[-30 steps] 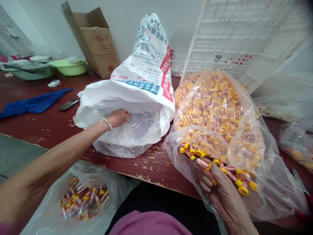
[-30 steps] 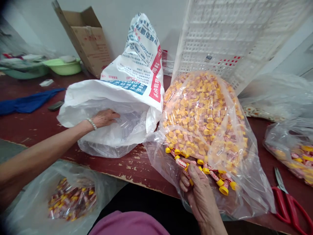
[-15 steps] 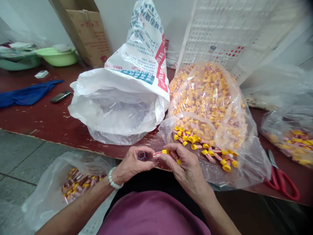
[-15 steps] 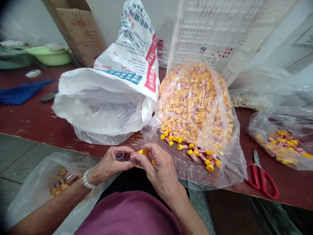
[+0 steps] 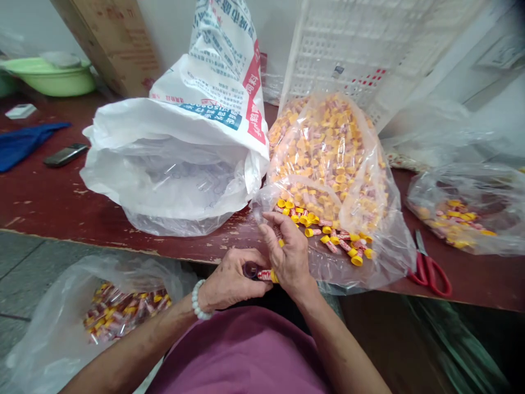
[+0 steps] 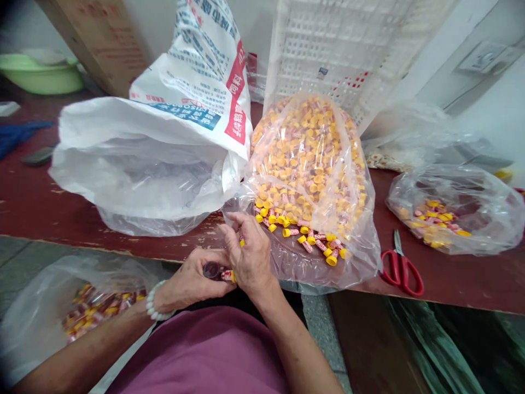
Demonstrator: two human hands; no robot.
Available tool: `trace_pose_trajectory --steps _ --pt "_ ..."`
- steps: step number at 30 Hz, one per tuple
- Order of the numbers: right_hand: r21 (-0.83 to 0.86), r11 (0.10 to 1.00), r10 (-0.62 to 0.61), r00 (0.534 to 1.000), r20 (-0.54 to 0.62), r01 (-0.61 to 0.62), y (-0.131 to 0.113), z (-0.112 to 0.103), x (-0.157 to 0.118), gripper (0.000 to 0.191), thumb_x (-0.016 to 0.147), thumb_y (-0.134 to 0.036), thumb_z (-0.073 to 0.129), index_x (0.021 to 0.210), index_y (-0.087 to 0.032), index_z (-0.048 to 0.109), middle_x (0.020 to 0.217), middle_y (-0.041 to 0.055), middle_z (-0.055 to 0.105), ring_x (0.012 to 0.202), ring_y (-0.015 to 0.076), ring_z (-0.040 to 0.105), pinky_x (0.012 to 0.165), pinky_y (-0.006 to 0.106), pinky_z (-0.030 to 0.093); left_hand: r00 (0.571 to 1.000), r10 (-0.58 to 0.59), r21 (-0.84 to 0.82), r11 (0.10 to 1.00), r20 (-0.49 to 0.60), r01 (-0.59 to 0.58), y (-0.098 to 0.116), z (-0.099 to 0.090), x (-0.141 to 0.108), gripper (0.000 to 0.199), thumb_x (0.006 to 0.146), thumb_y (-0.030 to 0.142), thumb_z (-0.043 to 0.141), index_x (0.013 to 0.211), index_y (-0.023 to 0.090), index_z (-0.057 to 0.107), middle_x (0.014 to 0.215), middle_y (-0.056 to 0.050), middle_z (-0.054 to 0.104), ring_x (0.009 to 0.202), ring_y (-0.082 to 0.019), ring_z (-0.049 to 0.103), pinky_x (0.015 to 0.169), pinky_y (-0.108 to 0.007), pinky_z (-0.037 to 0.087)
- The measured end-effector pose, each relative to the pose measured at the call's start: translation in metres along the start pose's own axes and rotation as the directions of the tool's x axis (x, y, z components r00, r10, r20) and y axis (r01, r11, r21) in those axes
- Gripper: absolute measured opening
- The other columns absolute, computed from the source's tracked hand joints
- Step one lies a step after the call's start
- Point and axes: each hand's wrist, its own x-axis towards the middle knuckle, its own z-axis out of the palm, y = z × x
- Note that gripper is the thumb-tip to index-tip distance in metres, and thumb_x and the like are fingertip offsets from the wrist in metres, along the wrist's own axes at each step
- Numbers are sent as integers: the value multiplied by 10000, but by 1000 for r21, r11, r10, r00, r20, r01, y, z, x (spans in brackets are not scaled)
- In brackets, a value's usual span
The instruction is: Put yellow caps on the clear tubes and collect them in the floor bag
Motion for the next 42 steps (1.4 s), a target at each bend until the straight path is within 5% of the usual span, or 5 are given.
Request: trace_pose_trajectory --steps 5,11,24,31,42 --pt "197 955 228 973 -18 -220 8 -1 -3 292 841 -392 563 1068 -209 555 964 39 617 822 148 554 756 295 453 996 -83 -64 995 -15 82 -5 17 3 102 625 142 658 714 92 668 641 -3 584 612 -96 467 582 -207 374" --pt "686 512 443 843 305 -517 9 -44 -1 273 790 -348 642 1019 -216 575 1059 33 611 584 54 457 461 177 351 972 -218 -152 967 -90 203 -4 11 3 143 621 179 692 737 104 657 601 34 539 528 -62 416 531 -188 365" --pt "-6 986 163 958 237 -166 -5 -17 -39 276 926 -409 427 1119 -228 504 929 50 699 879 182 628 852 384 453 996 -72 -9 997 -58 71 -11 23 12 150 661 232 670 705 133 565 620 54 470 579 -76 381 519 -184 323" --pt "-34 998 60 860 506 -50 -7 -39 -25 360 929 -337 448 1282 -269 457 1284 46 568 1217 201 478 1040 435 319 1000 -29 139 990 -7 30 -11 25 13 111 719 232 573 686 127 591 634 16 529 599 -103 433 540 -206 329" --pt "-295 944 -115 986 125 147 -4 -21 -26 491 862 -391 553 1301 -206 439 1279 102 539 1186 245 462 1017 443 339 992 111 533 837 56 -124 -7 42 12 77 666 145 530 617 162 588 598 -63 589 550 -169 491 550 -287 280"
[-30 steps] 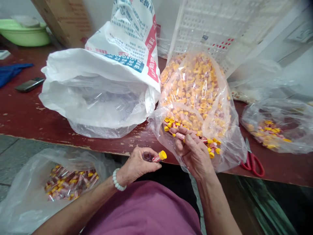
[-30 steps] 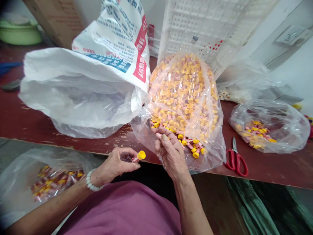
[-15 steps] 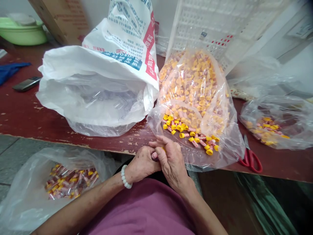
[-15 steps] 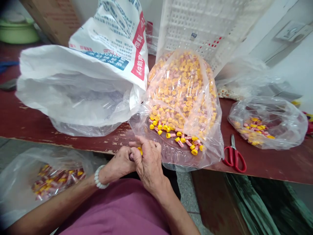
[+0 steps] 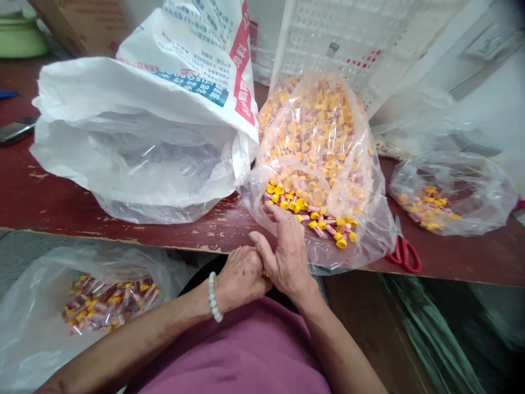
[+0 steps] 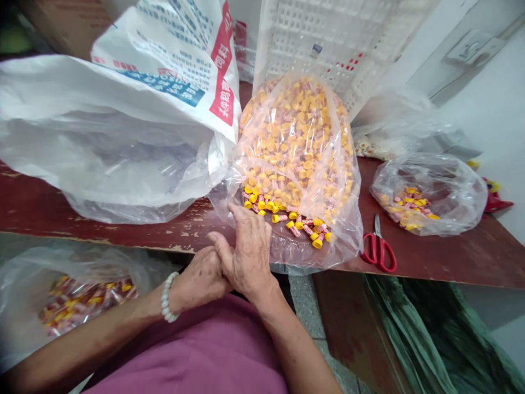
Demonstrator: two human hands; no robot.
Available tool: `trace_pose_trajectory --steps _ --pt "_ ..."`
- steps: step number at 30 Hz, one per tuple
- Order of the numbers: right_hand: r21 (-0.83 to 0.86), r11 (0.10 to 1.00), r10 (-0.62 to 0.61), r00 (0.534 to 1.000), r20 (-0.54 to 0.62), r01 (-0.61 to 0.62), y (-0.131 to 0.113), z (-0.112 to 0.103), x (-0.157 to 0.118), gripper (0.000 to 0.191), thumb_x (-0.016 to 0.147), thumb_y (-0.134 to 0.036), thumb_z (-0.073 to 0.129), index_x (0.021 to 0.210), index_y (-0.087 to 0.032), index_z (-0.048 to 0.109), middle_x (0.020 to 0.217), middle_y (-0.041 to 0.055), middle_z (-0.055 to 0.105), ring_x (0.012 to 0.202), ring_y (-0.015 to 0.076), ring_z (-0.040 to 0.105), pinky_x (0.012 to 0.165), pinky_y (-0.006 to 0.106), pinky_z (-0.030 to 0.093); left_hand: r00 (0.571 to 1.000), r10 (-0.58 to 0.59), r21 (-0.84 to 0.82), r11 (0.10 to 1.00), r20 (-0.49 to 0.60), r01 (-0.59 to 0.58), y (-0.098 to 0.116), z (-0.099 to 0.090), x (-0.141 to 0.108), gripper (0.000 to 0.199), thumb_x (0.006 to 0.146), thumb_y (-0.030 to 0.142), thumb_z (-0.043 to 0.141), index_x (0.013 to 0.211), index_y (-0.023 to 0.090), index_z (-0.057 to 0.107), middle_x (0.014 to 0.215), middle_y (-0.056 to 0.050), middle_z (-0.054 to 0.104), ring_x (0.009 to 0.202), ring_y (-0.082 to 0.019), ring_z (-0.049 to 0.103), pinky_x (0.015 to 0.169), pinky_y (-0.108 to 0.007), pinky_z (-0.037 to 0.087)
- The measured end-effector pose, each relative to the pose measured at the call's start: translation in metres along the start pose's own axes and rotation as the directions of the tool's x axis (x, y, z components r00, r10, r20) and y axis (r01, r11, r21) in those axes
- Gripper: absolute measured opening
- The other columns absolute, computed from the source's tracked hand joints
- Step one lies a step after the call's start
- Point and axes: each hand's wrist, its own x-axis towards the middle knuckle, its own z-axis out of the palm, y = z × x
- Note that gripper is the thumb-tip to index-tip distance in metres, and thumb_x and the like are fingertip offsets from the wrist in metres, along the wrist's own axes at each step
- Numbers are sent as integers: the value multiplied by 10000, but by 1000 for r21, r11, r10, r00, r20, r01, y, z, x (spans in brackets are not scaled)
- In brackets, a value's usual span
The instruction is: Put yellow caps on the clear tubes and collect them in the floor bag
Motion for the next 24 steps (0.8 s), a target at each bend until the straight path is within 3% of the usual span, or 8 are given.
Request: trace_pose_trajectory --steps 3,7,10,13,15,16,19,24 --pt "41 991 130 992 1 -129 3 4 -1 463 875 -401 523 1284 -195 460 1276 106 542 1173 247 469 1010 450 340 999 -32 -35 999 24 32 -1 2 1 80 659 145 522 598 164 571 566 -40 558 522 -148 454 546 -285 269" --pt "418 825 335 925 182 -381 17 9 0 397 919 -426 417 1243 -202 469 1205 83 576 1049 176 561 907 349 450 987 -102 -234 964 124 129 1 3 -1 42 648 151 535 617 159 561 559 12 514 523 -111 425 516 -245 270" --pt "484 770 389 907 163 -417 23 3 1 372 921 -438 407 1202 -209 493 1197 69 576 1056 170 554 920 345 439 962 -161 -441 863 220 246 1 1 -3 117 631 190 597 584 158 494 532 41 458 494 -88 406 482 -225 271" --pt "355 882 285 951 117 -308 23 -14 -5 359 930 -416 378 1208 -219 489 1216 73 557 1097 184 521 954 377 402 908 -202 -665 626 367 408 0 -4 -4 171 664 287 618 655 163 500 548 43 481 425 -88 432 413 -214 282" --pt "191 974 83 975 207 -124 20 -23 -13 476 850 -454 520 1254 -209 456 1252 92 530 1141 222 481 970 406 373 898 -188 -761 478 399 438 -2 -7 -5 203 661 311 642 712 156 523 588 33 513 440 -96 474 406 -207 305" --pt "109 994 -8 964 266 -22 17 -25 -18 602 783 -481 602 1286 -199 430 1270 107 519 1158 247 462 971 425 359 902 -182 -793 431 392 432 -3 -7 -5 207 656 303 654 717 149 529 596 31 515 464 -95 483 422 -203 317" --pt "-96 982 -123 932 341 165 9 -22 -30 879 624 -538 722 1339 -162 375 1307 148 506 1167 313 434 958 483 308 920 -187 -847 361 344 390 -4 -4 -5 146 655 224 645 668 129 534 570 39 477 522 -79 451 491 -200 334" --pt "-193 965 -111 944 310 176 -1 -6 -34 729 613 -390 689 1262 -155 458 1243 145 559 1090 303 490 921 477 300 947 -213 -882 360 239 303 -4 4 -5 77 619 126 598 687 121 563 616 40 482 588 -74 427 582 -216 354"
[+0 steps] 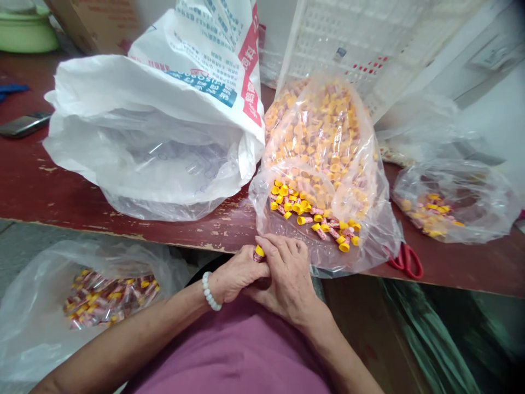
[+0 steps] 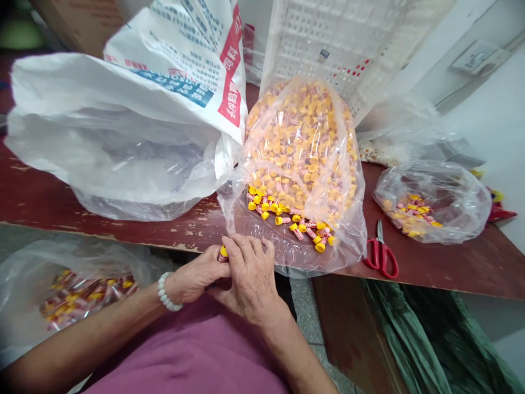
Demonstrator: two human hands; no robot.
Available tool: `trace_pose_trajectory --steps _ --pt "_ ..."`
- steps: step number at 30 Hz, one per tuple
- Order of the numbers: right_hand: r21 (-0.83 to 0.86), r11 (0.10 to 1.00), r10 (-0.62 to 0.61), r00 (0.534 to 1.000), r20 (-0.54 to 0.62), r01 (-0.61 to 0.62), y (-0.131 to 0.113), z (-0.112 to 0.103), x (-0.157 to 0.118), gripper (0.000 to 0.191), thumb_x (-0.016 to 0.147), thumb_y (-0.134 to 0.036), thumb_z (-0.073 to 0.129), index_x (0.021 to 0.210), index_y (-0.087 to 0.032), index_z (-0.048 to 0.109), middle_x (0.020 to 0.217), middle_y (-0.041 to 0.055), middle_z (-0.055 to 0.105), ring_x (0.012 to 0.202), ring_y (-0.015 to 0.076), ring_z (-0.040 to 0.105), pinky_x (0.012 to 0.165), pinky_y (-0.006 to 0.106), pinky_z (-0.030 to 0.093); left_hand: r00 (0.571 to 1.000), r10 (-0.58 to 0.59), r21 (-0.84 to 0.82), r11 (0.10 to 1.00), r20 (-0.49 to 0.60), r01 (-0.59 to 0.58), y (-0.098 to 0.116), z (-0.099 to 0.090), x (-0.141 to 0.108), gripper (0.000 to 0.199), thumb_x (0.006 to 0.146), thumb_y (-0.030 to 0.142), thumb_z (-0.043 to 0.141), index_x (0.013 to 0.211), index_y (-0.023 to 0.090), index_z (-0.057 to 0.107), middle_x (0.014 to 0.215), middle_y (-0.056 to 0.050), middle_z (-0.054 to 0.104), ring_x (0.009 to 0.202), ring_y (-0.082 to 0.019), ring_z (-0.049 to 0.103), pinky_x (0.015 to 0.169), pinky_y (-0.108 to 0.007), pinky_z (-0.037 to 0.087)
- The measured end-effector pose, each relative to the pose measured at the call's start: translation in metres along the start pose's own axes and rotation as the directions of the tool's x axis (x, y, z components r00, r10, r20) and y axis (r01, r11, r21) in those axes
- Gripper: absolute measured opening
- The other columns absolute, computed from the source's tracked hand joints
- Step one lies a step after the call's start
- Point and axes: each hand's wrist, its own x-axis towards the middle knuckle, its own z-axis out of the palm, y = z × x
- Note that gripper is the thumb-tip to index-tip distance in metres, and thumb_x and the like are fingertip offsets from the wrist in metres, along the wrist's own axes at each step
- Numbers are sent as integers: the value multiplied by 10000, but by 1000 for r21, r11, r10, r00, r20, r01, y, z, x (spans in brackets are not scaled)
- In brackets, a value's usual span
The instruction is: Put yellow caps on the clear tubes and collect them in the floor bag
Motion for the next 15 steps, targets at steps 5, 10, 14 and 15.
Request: trace_pose_trajectory --steps 5,10,14,15 --pt "98 994 -47 996 -78 54 -2 4 2 711 531 -333 632 1205 -149 496 1163 142 590 1037 300 529 887 465 334 997 -71 -101 992 14 72 4 2 -4 165 563 78 578 718 128 551 618 48 477 546 -63 411 526 -205 323" --pt "347 938 3 997 -75 23 -1 3 3 751 509 -404 720 1187 -177 494 1134 117 570 1055 280 523 920 432 386 987 -69 -226 969 143 101 14 1 -12 289 532 49 604 807 133 580 734 15 548 679 -96 498 618 -210 386" --pt "500 864 63 998 1 -55 -1 -2 5 847 538 -327 775 1290 -209 405 1231 106 493 1141 256 478 978 404 392 983 -126 -263 952 132 158 16 0 -17 272 539 103 628 806 128 579 749 -5 547 680 -104 484 608 -218 364" --pt "517 853 82 997 17 -79 -1 -2 4 866 535 -307 784 1299 -211 389 1245 106 477 1154 254 469 991 401 388 986 -124 -252 956 115 150 16 1 -17 258 532 102 619 784 127 571 740 -5 540 666 -101 472 597 -218 351"
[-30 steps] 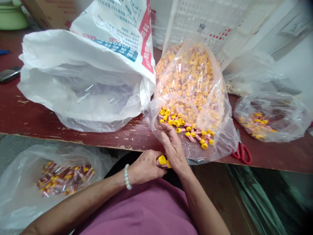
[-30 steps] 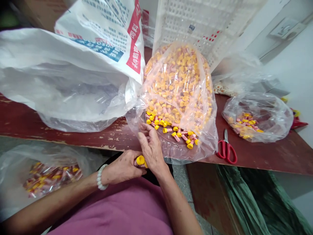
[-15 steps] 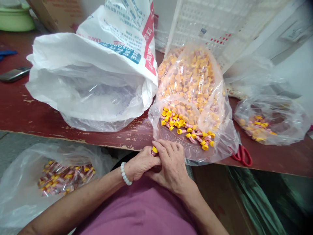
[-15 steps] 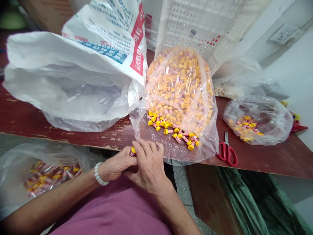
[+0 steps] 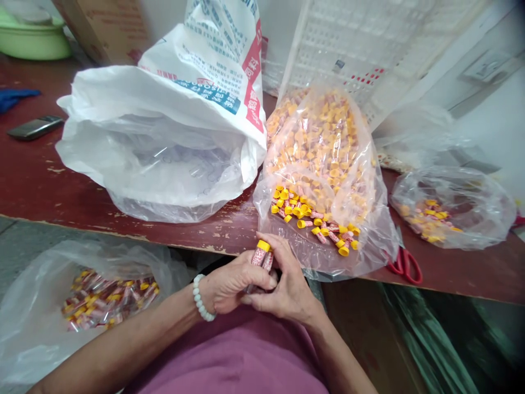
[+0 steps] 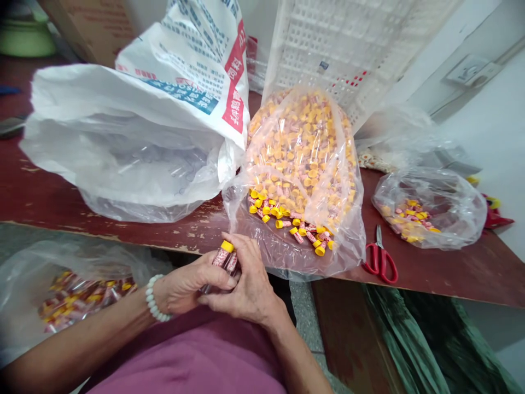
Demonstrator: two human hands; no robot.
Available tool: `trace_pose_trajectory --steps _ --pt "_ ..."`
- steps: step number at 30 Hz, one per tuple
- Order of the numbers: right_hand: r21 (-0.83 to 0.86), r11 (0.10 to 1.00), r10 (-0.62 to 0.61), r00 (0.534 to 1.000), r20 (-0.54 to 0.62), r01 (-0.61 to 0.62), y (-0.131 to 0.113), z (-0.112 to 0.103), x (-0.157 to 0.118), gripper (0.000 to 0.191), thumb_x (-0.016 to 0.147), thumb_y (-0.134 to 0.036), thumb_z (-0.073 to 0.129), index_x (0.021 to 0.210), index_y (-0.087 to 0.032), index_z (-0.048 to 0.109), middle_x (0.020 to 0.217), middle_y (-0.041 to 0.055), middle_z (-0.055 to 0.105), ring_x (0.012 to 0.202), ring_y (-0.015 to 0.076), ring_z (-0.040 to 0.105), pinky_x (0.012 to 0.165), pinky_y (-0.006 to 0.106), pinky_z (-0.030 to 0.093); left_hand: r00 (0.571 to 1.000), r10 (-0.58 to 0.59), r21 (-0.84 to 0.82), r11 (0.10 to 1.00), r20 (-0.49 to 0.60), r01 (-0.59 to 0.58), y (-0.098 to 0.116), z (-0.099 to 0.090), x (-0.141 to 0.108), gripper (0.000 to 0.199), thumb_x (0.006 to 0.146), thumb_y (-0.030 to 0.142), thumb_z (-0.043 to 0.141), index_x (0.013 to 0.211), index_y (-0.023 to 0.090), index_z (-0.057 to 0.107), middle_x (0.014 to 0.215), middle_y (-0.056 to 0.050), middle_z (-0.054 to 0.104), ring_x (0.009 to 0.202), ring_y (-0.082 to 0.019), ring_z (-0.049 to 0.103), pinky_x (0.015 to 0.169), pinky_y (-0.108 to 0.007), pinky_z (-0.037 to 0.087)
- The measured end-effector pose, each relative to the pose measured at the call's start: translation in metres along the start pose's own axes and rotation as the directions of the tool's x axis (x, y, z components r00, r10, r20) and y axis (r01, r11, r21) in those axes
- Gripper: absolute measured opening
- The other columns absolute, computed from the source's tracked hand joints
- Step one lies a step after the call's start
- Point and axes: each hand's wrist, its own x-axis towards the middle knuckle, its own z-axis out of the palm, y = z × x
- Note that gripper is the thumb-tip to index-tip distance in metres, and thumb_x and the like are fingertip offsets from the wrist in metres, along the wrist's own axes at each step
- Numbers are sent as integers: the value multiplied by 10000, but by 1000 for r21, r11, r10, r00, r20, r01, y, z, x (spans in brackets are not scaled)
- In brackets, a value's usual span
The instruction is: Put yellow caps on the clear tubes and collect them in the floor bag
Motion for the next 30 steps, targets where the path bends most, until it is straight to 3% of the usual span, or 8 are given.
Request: trace_pose_trajectory --steps 5,12,18,22,25,27,30 --pt "110 985 132 991 -12 -130 2 6 -7 875 531 -228 782 1280 -214 330 1230 102 459 1060 220 533 911 357 456 999 22 74 997 -43 -19 1 3 -1 269 507 108 583 775 122 560 675 9 492 609 -91 410 553 -224 288" --pt "-34 997 -68 994 -84 65 5 6 -4 683 500 -266 806 1077 -226 442 1257 112 459 1177 273 449 949 420 413 998 55 118 992 -42 -49 2 3 -1 188 527 96 572 697 139 504 637 31 444 596 -83 352 537 -227 264" --pt "-55 991 -128 985 -115 122 3 10 -1 552 503 -152 686 996 -226 450 1215 89 512 1132 258 485 951 423 406 997 58 112 992 -47 -52 1 2 2 170 540 98 599 689 128 524 652 25 469 614 -85 398 552 -214 304" --pt "-22 996 -84 995 -62 83 2 11 -1 670 550 -188 741 1146 -228 437 1332 110 410 1242 268 405 1017 436 375 995 95 103 991 -38 -90 3 -3 1 128 601 111 618 703 132 544 620 32 470 561 -75 398 519 -203 310" --pt "-11 998 -55 993 -106 54 2 10 -2 880 599 -259 782 1331 -223 296 1391 136 316 1314 269 321 1067 448 332 993 118 48 992 9 -119 5 -8 -3 136 653 126 625 787 124 598 664 20 506 557 -68 413 523 -194 329" --pt "-19 999 -37 991 -129 34 2 9 -3 945 593 -302 803 1356 -216 252 1364 140 325 1293 265 343 1054 439 352 992 129 1 992 16 -129 4 -10 -6 193 661 125 638 853 119 622 706 9 526 584 -69 437 553 -191 353" --pt "-55 998 -28 997 -78 24 4 7 -3 904 553 -362 829 1290 -217 326 1283 121 388 1215 254 410 1000 411 403 992 124 -30 992 -19 -125 0 -14 -10 228 658 134 659 882 117 622 713 -1 533 605 -87 470 585 -211 379"
